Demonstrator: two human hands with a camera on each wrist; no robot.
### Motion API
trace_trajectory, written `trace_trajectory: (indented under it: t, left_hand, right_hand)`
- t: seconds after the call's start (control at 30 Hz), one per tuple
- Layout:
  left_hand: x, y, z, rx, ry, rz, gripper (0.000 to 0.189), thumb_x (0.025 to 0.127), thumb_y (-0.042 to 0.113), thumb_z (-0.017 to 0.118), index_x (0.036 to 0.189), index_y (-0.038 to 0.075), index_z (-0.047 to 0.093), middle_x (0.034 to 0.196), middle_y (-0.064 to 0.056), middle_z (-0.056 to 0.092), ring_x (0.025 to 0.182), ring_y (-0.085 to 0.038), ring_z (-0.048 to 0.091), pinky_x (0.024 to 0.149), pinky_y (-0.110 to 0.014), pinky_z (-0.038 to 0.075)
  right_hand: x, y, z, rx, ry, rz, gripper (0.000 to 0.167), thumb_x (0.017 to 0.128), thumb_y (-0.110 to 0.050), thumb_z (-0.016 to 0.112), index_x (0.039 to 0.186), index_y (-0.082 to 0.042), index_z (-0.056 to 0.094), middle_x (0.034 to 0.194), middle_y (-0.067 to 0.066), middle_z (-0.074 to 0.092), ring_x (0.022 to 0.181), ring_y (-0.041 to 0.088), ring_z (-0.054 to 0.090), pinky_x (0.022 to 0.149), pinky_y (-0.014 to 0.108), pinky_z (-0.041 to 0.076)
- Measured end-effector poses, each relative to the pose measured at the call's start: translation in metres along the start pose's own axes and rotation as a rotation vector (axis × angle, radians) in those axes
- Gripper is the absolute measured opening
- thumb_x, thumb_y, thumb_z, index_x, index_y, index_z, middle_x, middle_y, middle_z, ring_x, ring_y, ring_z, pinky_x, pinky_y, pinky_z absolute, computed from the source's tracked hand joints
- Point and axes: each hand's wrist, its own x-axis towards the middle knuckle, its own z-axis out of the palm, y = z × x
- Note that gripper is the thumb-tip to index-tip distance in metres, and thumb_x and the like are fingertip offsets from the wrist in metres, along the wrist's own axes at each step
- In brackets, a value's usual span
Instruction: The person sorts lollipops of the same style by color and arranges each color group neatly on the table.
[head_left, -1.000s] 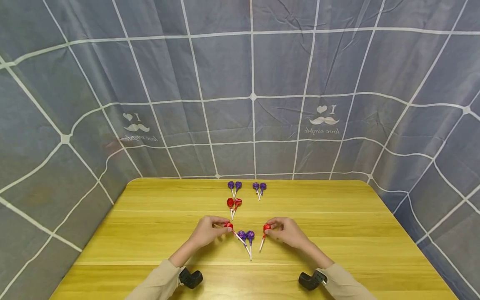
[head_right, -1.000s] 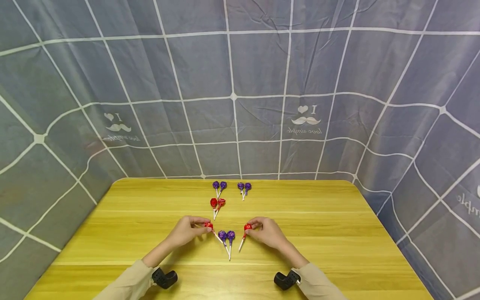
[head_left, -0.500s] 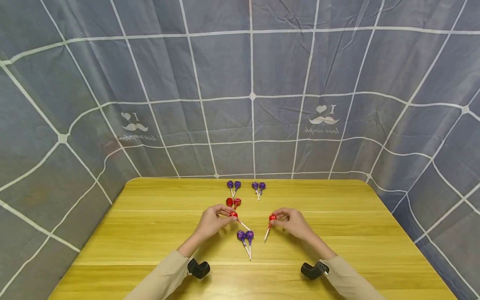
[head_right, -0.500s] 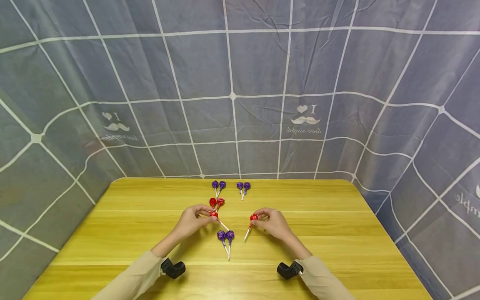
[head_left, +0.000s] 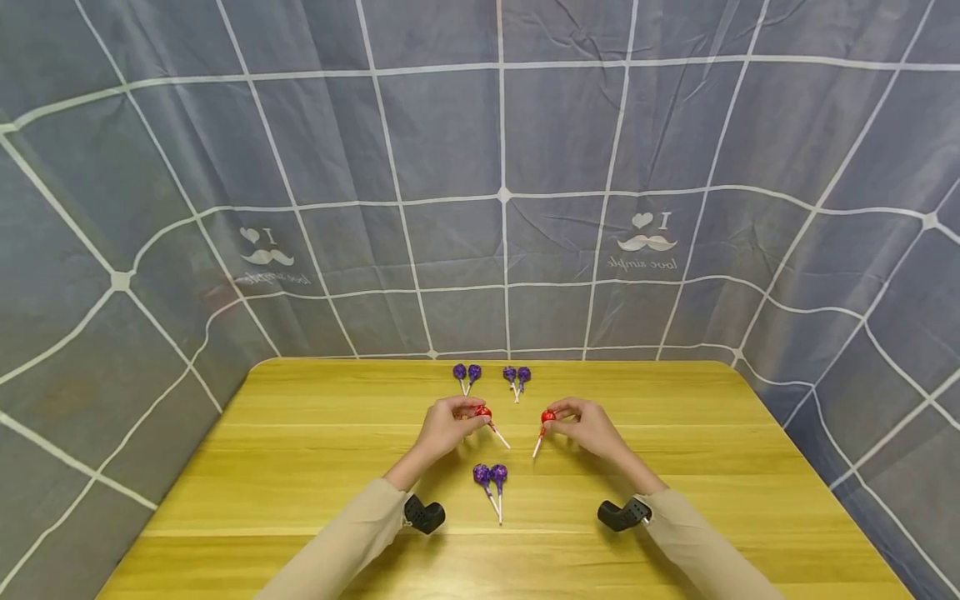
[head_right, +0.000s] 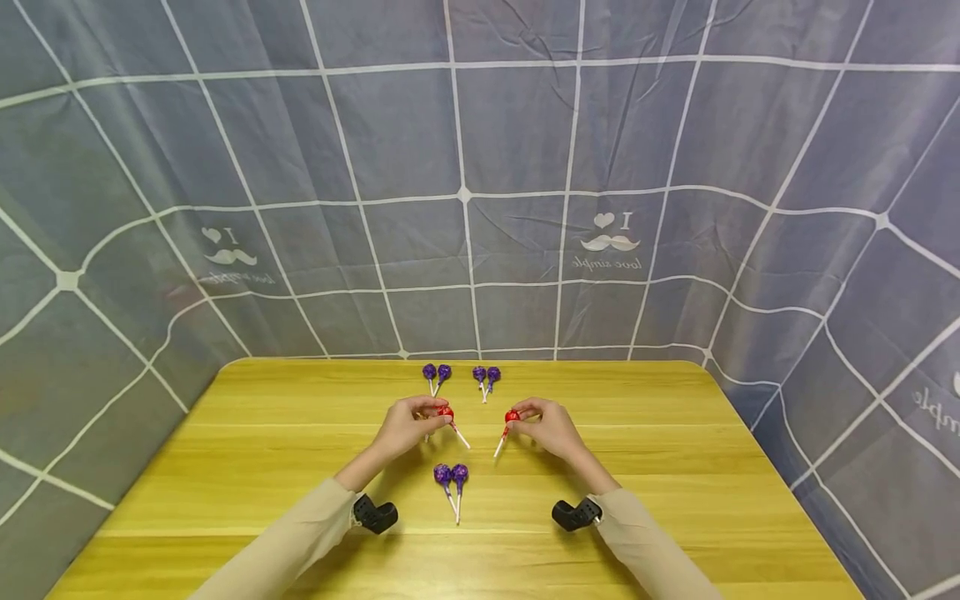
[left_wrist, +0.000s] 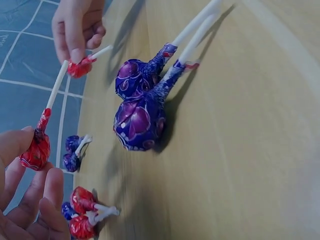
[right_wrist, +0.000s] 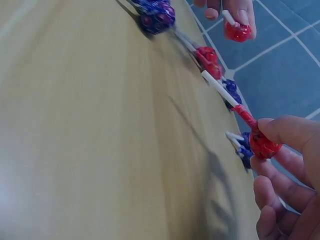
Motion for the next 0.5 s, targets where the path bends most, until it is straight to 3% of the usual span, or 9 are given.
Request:
trace_trajectory:
  t: [0.13,0.37,0.5]
  left_hand:
    - [0.007,0.001,0.007,0.016,0.009,0.003,0.033,0.082,0.011,0.075,0.11,-0.003,0.068,0.089,-0.015,0.071,0.073,-0.015,0.062,0.062,-0.023,0.047]
    - [0.019,0.005,0.018,0.071,0.011,-0.009,0.029,0.082,0.014,0.074,0.108,0.001,0.069,0.091,-0.015,0.071,0.08,-0.024,0.065,0.066,-0.026,0.049]
    - [0.025,0.005,0.024,0.094,-0.007,0.009,0.029,0.083,0.014,0.073,0.108,0.0,0.07,0.094,-0.016,0.072,0.085,-0.028,0.067,0.067,-0.027,0.05]
  right_hand:
    - [0.009,-0.002,0.0,0.008,-0.006,-0.004,0.031,0.081,-0.018,0.075,0.108,-0.003,0.069,0.097,0.013,0.071,0.059,0.016,0.055,0.046,0.023,0.044]
    - [0.021,-0.001,0.003,-0.051,0.004,-0.027,0.032,0.082,-0.017,0.075,0.109,-0.002,0.069,0.098,0.014,0.072,0.069,0.014,0.06,0.056,0.022,0.047]
    - [0.026,-0.001,0.005,-0.041,0.011,-0.008,0.033,0.082,-0.017,0.075,0.11,-0.001,0.069,0.099,0.015,0.072,0.064,0.016,0.06,0.052,0.023,0.047]
